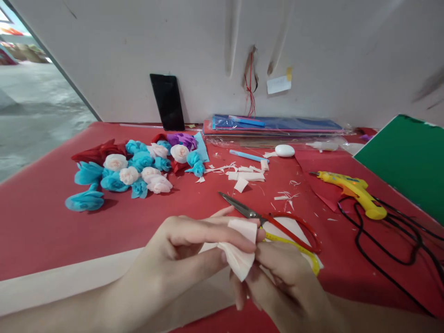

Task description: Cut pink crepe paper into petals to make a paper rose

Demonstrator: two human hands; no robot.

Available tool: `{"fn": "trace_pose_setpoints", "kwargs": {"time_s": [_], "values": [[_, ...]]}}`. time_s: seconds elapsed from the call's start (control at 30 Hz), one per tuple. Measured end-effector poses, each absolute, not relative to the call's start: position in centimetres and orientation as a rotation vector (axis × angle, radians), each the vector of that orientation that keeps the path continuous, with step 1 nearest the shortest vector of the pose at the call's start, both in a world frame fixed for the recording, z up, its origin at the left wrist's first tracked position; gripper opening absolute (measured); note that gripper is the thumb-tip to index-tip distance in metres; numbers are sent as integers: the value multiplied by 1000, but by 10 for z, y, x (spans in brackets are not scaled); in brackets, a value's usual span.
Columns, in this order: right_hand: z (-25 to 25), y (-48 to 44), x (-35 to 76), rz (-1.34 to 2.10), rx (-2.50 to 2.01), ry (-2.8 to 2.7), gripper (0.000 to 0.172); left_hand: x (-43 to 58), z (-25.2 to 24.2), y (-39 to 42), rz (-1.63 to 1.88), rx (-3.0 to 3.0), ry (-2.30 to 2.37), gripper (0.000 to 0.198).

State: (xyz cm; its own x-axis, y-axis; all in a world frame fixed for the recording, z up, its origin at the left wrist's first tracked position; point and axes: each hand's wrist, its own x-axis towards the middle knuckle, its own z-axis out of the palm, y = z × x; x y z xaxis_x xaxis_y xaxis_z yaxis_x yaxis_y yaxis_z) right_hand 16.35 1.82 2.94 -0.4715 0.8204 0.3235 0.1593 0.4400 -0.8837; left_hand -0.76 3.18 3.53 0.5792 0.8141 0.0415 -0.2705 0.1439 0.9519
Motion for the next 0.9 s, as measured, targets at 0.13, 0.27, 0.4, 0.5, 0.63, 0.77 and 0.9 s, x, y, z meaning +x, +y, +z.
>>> {"fn": "trace_pose_setpoints", "kwargs": {"time_s": [0.13, 0.27, 0.4, 0.5, 0.63, 0.77, 0.9], "values": [[29, 17, 163, 1198, -921, -1778, 26, -5, 36, 30, 861, 1173, 581, 28], [30, 18, 164, 1251, -850, -1797, 27, -2, 37, 30, 874, 1135, 591, 38], [29, 19, 166, 1099, -857, -1913, 23, -2, 38, 32, 853, 1209, 615, 38], [29, 18, 167, 1002, -845, -1974, 24, -1, 36, 33, 923, 1380, 643, 38], [30, 16, 167, 974, -859, -2000, 26, -1, 35, 33, 1036, 1562, 635, 40], [29, 16, 166, 987, -820, -1972, 24, -2, 37, 35, 1020, 1652, 590, 43], [27, 17, 163, 894, -818, -1906, 23, -3, 37, 35, 1024, 1694, 565, 40]]}}
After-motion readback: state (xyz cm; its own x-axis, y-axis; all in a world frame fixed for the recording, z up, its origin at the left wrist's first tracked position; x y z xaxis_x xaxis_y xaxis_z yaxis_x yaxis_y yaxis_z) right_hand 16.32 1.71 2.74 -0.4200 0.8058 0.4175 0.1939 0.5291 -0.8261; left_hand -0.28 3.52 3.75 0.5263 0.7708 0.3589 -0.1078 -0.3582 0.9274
